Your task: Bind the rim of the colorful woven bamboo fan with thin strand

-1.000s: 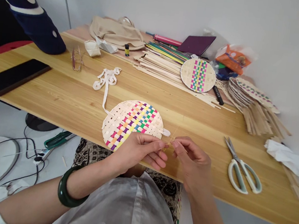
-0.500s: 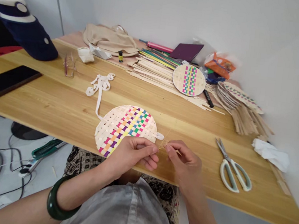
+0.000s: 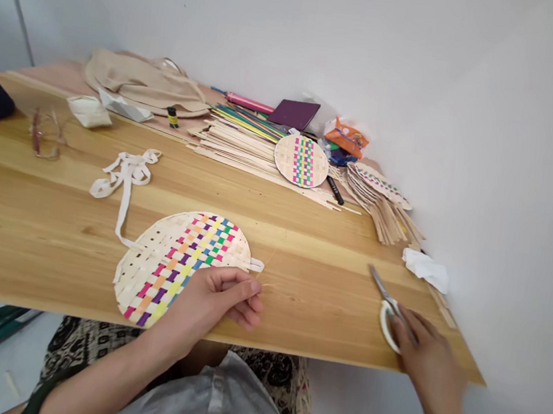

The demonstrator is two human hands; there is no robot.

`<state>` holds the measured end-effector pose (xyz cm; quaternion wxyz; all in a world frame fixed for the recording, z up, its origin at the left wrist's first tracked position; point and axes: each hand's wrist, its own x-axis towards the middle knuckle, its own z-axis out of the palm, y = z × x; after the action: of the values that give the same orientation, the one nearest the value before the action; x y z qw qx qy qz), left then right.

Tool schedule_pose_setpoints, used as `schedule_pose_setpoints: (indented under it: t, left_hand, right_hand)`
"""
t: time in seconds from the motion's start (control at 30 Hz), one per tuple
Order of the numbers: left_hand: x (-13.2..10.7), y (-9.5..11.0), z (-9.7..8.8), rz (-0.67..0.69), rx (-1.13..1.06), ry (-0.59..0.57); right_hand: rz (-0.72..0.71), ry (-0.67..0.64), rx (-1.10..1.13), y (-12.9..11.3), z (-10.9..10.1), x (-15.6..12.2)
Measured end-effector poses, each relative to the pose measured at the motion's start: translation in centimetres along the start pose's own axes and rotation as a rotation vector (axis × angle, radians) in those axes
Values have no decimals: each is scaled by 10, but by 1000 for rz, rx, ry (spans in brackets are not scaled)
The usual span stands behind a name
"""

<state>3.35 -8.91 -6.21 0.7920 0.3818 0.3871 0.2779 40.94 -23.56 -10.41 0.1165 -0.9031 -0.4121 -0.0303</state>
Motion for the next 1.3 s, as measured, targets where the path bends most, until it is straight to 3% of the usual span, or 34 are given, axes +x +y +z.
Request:
schedule_pose_setpoints:
  t: [0.13,0.23,0.3,0.37,0.47,0.53,0.6,0.67,0.87,1.3]
  left_hand:
    - [1,2,1,2,-64,7]
    - [1,4,-2,21,-102,36]
    - [0,4,-3,28,-111,57]
    - [0,4,-2,38,-110,66]
    - [-1,2,2,49,-110,71]
    - [-3,1,4,61,-113,74]
    - [-5,1,4,78,-116,82]
    - [-7,1,3,94,-117,93]
    - [-8,1,-1,102,-117,101]
    - [-4,-7,-1,109,-154,118]
  right_hand:
    - [70,-30,-36,36,-14,22]
    - [51,85,14,21,-23,25]
    - [-25,212,127,-18,-25,14]
    - [-100,189,369,-69,-25,-4]
    - [-298,-120,752,-147,-21,-32]
    - [-426,-342,925,-186,-19,-46]
    - [-493,-471,1029,-213,-16,-56]
    - [-491,-508,1103,-230,-12,-62]
    - [-414,-494,1228,-250,-1,-67]
    - [-278,-426,1174,-251,0,-74]
